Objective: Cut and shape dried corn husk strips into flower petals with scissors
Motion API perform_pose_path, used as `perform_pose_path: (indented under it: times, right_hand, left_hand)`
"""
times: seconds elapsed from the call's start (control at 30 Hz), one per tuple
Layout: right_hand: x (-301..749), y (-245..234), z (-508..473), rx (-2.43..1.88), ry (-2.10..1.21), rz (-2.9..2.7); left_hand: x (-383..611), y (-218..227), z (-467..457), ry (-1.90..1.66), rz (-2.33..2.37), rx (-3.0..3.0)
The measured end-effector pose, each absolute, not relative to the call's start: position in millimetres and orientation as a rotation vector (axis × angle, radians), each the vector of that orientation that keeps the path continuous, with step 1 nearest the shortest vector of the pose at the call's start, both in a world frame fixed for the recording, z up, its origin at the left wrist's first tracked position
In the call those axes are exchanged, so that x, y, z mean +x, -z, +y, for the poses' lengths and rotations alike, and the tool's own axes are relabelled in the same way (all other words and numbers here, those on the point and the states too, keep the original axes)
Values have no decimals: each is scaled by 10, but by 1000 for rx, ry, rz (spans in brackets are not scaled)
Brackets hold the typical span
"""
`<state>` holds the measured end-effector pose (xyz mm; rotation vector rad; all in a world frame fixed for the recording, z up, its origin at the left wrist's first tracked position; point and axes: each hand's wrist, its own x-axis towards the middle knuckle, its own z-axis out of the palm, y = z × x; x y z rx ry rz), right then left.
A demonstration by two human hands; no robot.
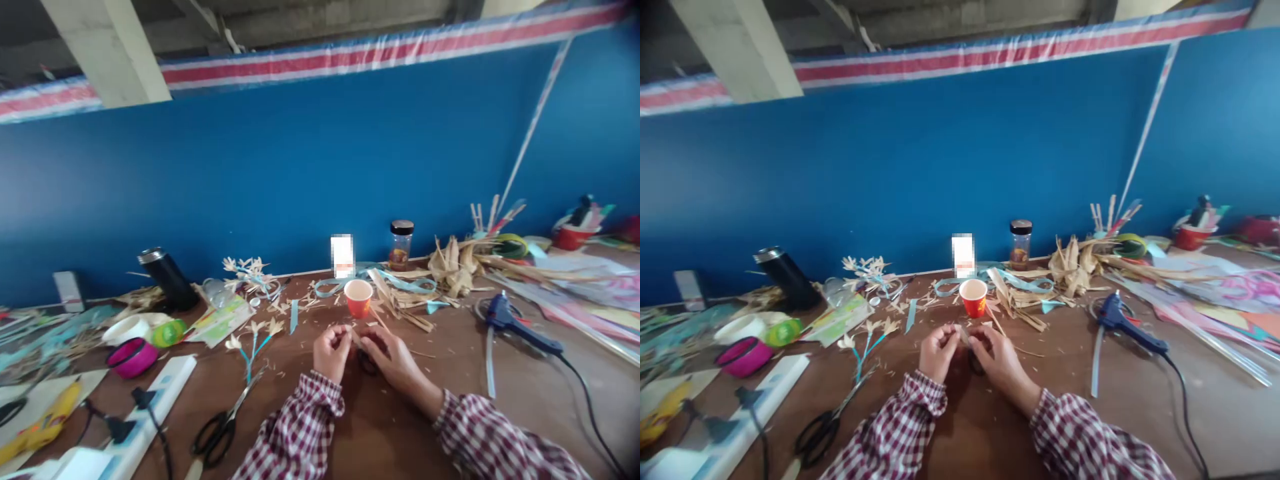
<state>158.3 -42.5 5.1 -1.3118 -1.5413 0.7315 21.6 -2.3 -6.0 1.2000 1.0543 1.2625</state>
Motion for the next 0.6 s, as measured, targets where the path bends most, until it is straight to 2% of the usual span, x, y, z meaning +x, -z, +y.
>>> perform_pose_path:
  times: [0.33, 0.6]
  right_hand:
    - [1569, 109, -364, -1233, -1086, -1378]
    - [1604, 70, -383, -1289, -967, -1507]
  left_hand:
    - [183, 46, -11, -1110, 1082, 1194]
    - [181, 38, -22, -1060, 1041, 1287]
